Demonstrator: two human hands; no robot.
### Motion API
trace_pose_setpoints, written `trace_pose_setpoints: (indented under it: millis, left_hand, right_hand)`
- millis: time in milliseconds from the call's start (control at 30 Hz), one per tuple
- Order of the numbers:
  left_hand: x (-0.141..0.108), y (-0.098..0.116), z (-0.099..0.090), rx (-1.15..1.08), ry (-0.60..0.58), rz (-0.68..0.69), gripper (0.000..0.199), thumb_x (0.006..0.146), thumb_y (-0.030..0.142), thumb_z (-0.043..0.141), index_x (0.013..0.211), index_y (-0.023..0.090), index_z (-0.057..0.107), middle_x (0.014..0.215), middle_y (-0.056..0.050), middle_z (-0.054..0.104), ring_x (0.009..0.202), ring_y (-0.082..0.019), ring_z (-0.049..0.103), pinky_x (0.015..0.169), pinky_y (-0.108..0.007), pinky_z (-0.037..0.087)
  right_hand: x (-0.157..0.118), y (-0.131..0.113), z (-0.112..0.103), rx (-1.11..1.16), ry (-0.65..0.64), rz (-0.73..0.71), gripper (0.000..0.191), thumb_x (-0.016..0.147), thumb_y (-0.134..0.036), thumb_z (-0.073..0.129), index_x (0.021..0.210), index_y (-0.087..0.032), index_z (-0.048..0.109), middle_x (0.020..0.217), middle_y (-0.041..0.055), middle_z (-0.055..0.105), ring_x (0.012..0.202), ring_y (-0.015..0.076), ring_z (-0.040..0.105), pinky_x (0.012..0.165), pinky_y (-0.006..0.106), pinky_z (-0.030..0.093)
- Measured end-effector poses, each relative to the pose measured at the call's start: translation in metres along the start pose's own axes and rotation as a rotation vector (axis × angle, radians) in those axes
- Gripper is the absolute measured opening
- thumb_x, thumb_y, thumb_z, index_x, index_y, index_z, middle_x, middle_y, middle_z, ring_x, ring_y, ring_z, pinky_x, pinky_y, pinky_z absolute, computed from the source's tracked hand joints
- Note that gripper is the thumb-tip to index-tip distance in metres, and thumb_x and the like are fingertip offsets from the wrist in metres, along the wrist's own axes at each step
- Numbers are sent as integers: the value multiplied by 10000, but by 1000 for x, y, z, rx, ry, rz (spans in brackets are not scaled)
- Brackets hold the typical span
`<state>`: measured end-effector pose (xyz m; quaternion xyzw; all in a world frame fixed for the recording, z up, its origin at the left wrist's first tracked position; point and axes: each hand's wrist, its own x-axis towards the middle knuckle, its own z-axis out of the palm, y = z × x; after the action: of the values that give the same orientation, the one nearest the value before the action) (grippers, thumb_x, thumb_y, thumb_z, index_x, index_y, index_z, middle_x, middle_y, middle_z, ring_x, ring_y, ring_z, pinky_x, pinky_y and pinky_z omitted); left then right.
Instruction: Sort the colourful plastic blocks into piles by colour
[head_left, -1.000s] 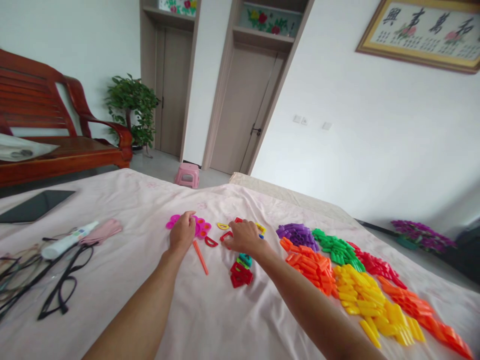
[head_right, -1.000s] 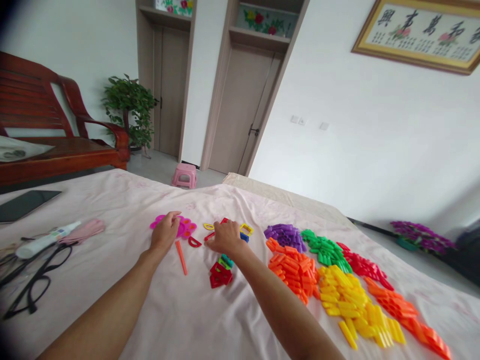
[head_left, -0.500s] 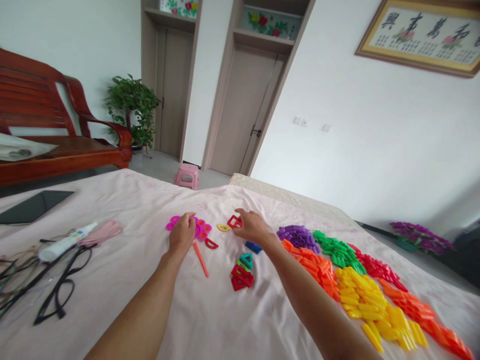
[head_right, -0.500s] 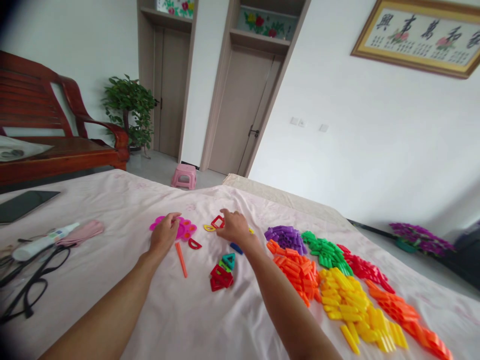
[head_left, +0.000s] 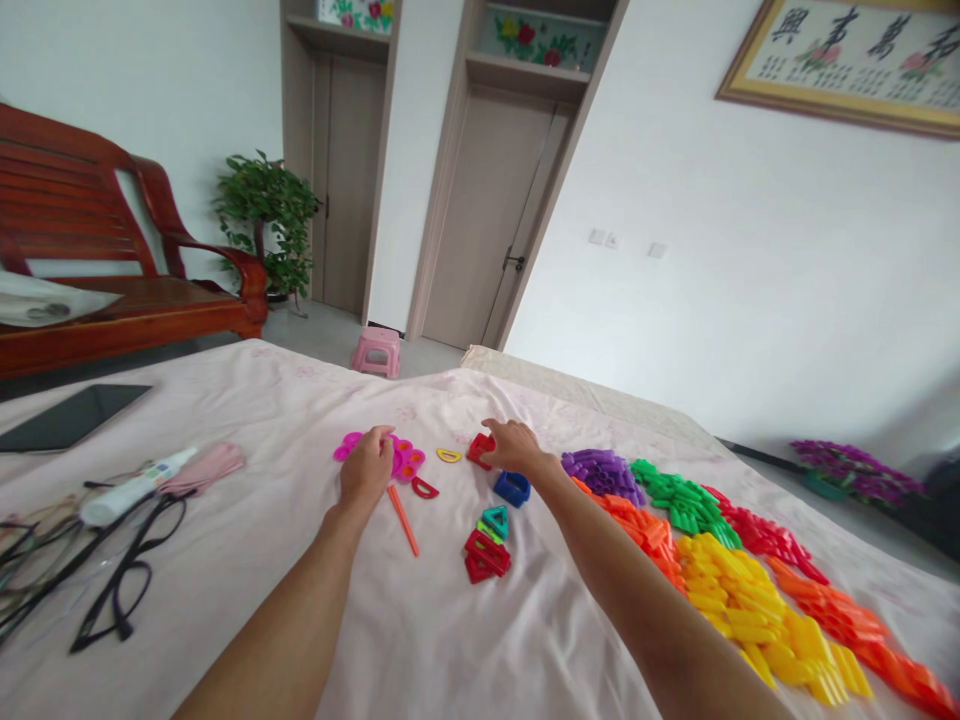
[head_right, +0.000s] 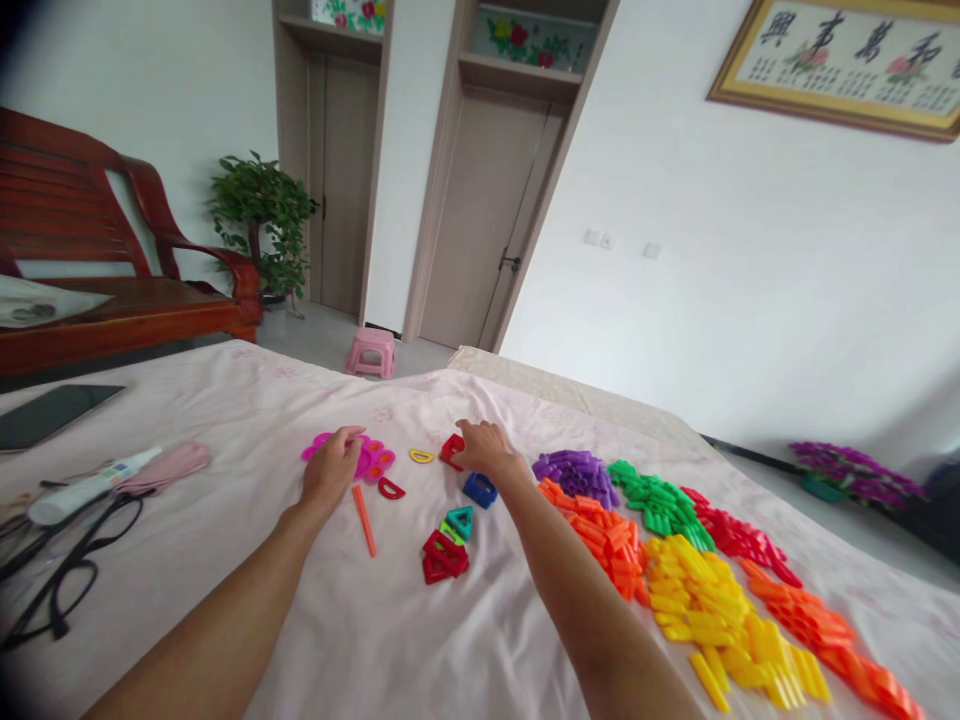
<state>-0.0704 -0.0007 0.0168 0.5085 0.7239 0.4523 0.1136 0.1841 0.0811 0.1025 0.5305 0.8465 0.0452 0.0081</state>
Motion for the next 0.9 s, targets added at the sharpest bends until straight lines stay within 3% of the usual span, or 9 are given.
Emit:
trace_pose_setpoints:
  millis: [100,200,400,567,767,900]
  left_hand:
    - [-1,-1,1,15,-3,12,345,960,301,426,1206,221,654,1230,-82,713,1151,-232,643,973,-345,483]
    - [-1,-2,2,37,-4,24,350,965,313,417,1207,228,654,1219,-83,716,1137,-233,648,944,-339,490]
    - [-2,-5,5,105,-12,64,346,963,298,407,1183,226,664,1219,-83,710,1098,-222,650,914,-325,486]
    - [-4,-5,6,194,-48,132,322,942,271,439,1124,218,700,1185,-82,714,1089,-204,634,934,-300,467]
    - [-12,1,-2,326,-49,201,334,922,268,469,1123,216,730,1166,-113,710,1117,-249,607,1022,-368,413]
    - [-19,5,-7,417,37,176,348,950,320,445,1103,211,737,1196,-143,693,1142,-289,584,1053,-447,388]
  right_hand:
    - [-9,3,-7,74,29,16,623,830,-427,657,1406,-223,533,1205,91,704,1157,275,598,932,342,417]
    - [-31,2,-12,222,126,25,428,900,-352,577,1311,-237,606,1225,52,700,1085,222,633,871,290,448]
    - [-106,-14,1,415,217,-75,266,926,-235,498,1091,-255,705,1092,33,727,965,188,661,868,280,481]
    - [-156,-23,17,510,181,-135,211,903,-343,596,1045,-246,718,990,38,711,878,182,649,793,282,483]
    - [-175,-28,32,402,179,-214,326,825,-381,706,1120,-244,697,1030,47,685,968,217,618,862,315,448]
    - [-175,-26,40,425,199,-245,289,843,-330,683,1116,-237,692,1036,48,679,985,211,609,877,306,443]
